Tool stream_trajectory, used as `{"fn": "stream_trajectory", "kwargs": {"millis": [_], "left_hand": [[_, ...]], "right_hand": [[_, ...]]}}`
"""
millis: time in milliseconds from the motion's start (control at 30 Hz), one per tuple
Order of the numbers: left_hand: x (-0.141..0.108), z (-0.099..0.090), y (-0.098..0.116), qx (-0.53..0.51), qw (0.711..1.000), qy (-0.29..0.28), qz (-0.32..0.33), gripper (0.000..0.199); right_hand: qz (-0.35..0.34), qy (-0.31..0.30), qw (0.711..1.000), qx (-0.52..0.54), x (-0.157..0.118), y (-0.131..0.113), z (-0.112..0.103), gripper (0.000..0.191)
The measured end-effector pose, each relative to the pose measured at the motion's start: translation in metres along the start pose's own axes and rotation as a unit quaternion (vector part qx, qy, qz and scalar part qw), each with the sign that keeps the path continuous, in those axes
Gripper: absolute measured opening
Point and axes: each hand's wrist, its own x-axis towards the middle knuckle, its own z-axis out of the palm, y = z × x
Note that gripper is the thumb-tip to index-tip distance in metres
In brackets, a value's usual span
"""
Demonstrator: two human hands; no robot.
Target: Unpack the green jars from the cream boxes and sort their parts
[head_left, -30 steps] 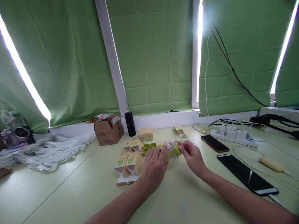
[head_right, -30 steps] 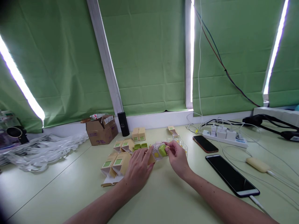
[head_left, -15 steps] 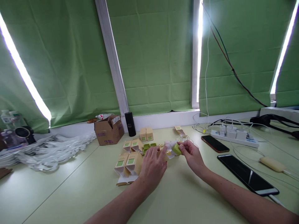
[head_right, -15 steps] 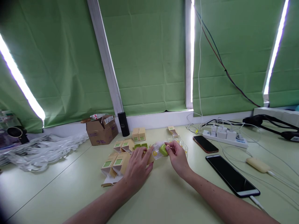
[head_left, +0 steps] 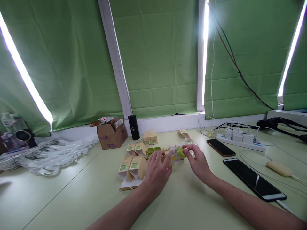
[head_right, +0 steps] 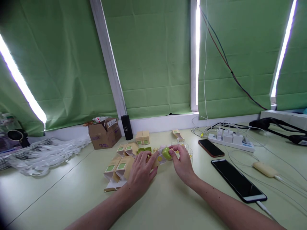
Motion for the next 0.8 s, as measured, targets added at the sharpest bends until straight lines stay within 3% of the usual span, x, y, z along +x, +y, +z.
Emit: {"fn": "stream_trajectory", "kwargs": {"millis": [133, 467, 800], "left_hand": [[0.000, 0.001, 0.000, -0.002, 1.000, 0.014, 0.001, 0.063], [0.000, 0.002, -0.001, 0.006, 0.999, 0.029, 0.014, 0.065], [-0.001, 0.001, 0.002, 0.005, 1.000, 0.021, 0.017, 0.067]], "right_hand": [[0.010, 0.008, 1.000, 0.016, -0.001, -0.003, 0.001, 0.040], [0.117, -0.020, 0.981, 0.154, -0.002, -0.001, 0.008, 0.053], [0.116, -0.037, 0.976, 0.178, 0.000, 0.000, 0.011, 0.056]]}}
